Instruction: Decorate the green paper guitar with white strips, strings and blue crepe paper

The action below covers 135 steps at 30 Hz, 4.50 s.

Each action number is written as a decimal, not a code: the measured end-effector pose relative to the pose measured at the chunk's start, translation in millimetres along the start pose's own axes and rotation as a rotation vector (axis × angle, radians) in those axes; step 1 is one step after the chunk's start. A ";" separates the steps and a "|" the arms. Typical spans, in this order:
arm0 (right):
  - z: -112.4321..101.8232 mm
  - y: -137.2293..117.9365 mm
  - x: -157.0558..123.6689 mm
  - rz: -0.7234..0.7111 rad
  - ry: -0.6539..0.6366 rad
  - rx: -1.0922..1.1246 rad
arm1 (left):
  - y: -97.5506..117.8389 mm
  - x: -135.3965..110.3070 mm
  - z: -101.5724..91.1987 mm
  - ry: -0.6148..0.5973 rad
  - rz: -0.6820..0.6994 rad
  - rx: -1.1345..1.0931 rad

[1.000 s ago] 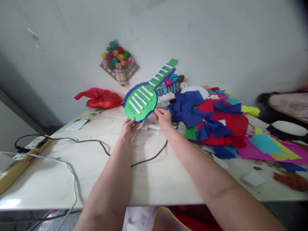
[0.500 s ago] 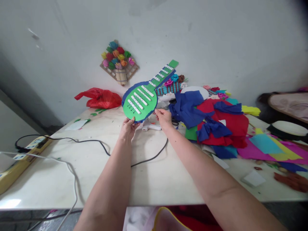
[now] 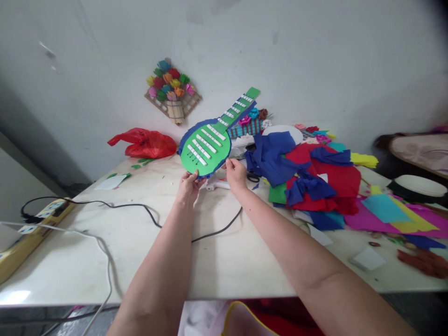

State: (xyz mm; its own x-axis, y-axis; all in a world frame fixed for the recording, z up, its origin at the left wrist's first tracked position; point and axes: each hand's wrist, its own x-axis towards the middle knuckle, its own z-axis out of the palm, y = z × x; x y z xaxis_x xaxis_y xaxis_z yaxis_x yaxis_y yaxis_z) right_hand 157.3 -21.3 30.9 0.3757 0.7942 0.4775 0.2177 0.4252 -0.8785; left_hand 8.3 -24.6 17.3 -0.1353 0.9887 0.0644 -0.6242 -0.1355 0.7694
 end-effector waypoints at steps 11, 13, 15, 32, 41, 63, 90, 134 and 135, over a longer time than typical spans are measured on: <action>8.3 0.6 -1.8 0.091 -0.055 0.168 | 0.7 -1.5 2.5 0.032 -0.025 -0.040; 9.7 -1.3 -2.8 0.151 -0.062 0.258 | 0.8 -1.2 2.3 0.022 -0.035 -0.046; 9.6 -4.5 -3.8 0.183 -0.062 0.321 | 0.5 -0.5 1.5 0.010 -0.040 -0.050; 3.2 -11.1 -2.2 0.200 -0.108 0.379 | 1.5 1.0 -0.7 0.017 -0.047 -0.051; 3.1 -6.7 0.0 0.199 -0.101 0.368 | 1.7 0.5 -1.3 0.020 -0.064 -0.053; -0.7 -6.1 3.5 0.157 -0.126 0.376 | 2.3 0.5 -1.7 0.013 -0.062 -0.040; -4.3 -7.2 5.5 0.182 -0.129 0.362 | 2.1 1.4 -4.3 0.024 -0.093 -0.056; 13.3 -5.0 -13.6 0.247 -0.156 0.403 | 1.4 -2.4 11.9 0.149 -0.255 -0.144; 13.6 -4.9 -13.6 0.248 -0.155 0.406 | 1.3 -2.0 11.6 0.144 -0.258 -0.146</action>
State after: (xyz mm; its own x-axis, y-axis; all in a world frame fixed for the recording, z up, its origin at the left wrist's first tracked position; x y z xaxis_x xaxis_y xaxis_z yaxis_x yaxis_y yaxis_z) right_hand 138.9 -28.3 28.5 0.2272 0.9347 0.2734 -0.2408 0.3260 -0.9142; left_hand 16.6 -26.0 25.5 -0.0593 0.9740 -0.2188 -0.7543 0.0998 0.6489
